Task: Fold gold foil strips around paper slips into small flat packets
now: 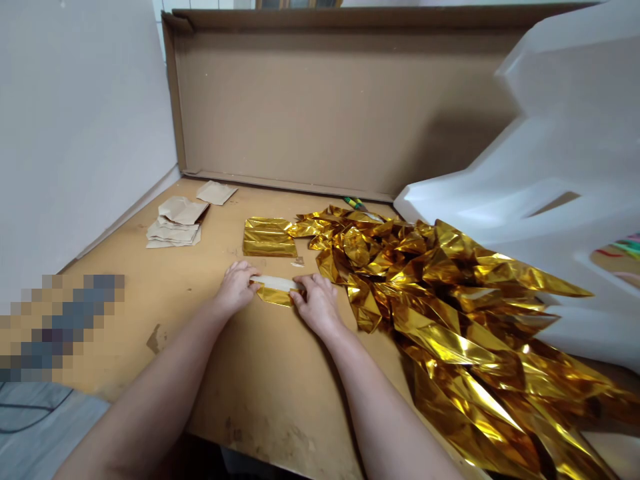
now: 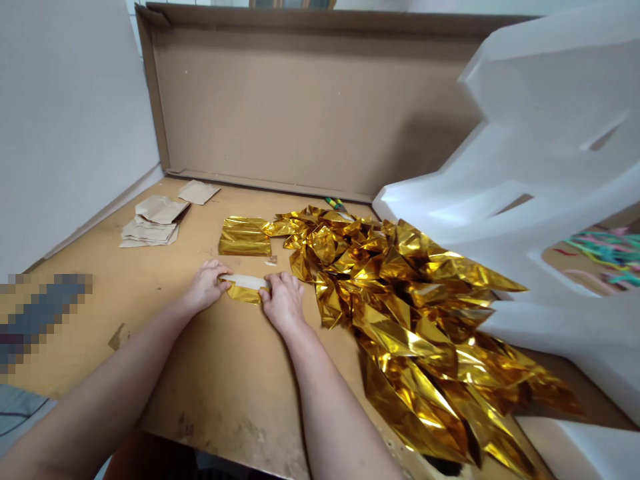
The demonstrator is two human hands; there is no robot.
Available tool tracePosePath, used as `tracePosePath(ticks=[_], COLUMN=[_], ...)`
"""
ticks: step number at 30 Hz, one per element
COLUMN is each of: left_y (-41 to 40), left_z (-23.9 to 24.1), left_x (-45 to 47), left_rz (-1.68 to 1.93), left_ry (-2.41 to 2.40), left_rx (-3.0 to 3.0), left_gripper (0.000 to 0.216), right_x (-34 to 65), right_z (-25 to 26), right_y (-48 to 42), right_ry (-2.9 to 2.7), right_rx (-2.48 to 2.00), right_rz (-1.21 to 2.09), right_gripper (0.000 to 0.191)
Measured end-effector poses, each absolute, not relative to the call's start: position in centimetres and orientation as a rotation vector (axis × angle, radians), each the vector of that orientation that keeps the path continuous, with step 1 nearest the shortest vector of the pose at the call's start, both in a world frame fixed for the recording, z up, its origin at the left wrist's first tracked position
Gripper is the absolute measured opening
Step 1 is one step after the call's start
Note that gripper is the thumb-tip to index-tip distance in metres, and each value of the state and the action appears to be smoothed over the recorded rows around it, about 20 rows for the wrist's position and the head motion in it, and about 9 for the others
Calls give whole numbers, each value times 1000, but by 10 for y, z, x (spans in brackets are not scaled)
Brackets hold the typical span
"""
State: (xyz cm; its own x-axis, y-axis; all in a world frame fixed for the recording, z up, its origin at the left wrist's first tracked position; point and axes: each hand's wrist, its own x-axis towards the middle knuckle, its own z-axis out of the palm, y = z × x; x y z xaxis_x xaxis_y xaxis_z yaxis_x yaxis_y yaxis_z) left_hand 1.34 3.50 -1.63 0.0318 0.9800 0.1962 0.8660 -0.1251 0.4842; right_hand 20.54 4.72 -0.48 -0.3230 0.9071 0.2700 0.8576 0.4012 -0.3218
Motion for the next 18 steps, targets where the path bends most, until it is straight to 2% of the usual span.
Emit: tracePosePath(ticks=[5, 10, 18], left_y=[34, 32, 34], left_z=[-14, -13, -14], left_x=[14, 15, 14], left_rz=[717, 710, 728], left_ry=[1896, 1909, 1875], left_rx=[2074, 2097, 2089], left_gripper=[21, 31, 18], right_x=[204, 202, 203], right_z=[-2, 2, -6], right_y=[46, 45, 47], right_ry=[-2239, -2226, -2196], right_rx=[-1525, -1523, -1451], right_rz=[238, 298, 315], right_gripper=[13, 9, 25])
